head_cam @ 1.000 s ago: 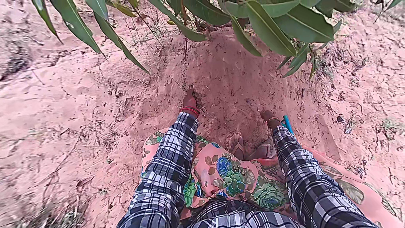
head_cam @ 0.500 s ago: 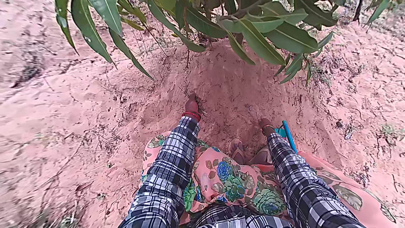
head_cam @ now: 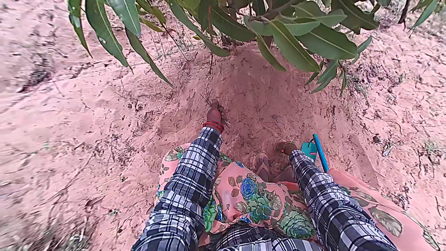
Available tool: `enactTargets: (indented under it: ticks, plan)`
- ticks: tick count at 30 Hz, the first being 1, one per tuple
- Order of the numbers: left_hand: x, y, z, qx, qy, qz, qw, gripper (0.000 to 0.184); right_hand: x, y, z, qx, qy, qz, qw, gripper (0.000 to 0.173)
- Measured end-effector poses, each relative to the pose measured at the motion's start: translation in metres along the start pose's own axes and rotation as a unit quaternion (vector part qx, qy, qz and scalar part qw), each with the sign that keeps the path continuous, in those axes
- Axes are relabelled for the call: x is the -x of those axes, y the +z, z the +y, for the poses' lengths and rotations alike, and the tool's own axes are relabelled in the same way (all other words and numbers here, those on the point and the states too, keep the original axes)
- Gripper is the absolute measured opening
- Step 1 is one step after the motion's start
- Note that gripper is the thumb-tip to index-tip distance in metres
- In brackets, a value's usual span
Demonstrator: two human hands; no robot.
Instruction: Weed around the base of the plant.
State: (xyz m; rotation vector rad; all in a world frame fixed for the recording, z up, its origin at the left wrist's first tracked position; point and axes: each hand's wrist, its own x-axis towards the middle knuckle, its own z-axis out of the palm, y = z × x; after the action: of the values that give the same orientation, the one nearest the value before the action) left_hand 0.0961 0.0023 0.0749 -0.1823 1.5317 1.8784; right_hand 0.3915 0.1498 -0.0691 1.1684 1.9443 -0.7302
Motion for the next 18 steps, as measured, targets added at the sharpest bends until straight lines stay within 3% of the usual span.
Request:
enactTargets:
  ticks: [2,4,7,10,12,14,15,18]
  plan:
    - [-0.001,-0.001,-0.001,0.0,0.002,0.001,1.0,0.029,-0.015,-0.024,-0.002,-0.137,-0.034,0.01,0.99,0.044]
    - [-0.002,-0.002,-0.001,-0.002,0.004,0.001,1.0,0.029,-0.029,-0.043,0.003,-0.28,-0.048,0.085,0.955,0.047]
    - [-0.004,-0.004,-0.003,-0.003,0.006,-0.004,1.0,0.028,-0.024,-0.063,0.008,-0.465,-0.043,0.179,0.866,0.047]
    - [-0.006,-0.004,-0.003,0.002,0.004,-0.003,1.0,0.028,-0.031,-0.071,0.01,-0.637,-0.06,0.191,0.745,0.04]
    - [-0.005,-0.004,-0.003,0.0,0.007,-0.005,1.0,0.028,-0.027,-0.071,0.006,-0.686,-0.048,0.193,0.7,0.038]
    - [-0.006,-0.004,-0.003,-0.001,0.006,-0.008,1.0,0.027,-0.024,-0.068,0.001,-0.686,-0.035,0.199,0.699,0.038]
    - [-0.006,-0.004,-0.003,0.001,0.004,-0.009,1.0,0.026,-0.021,-0.065,0.0,-0.657,-0.025,0.204,0.725,0.041]
    - [-0.006,-0.004,-0.003,0.007,0.0,-0.002,1.0,0.027,-0.016,-0.064,0.003,-0.518,0.011,0.184,0.836,0.074]
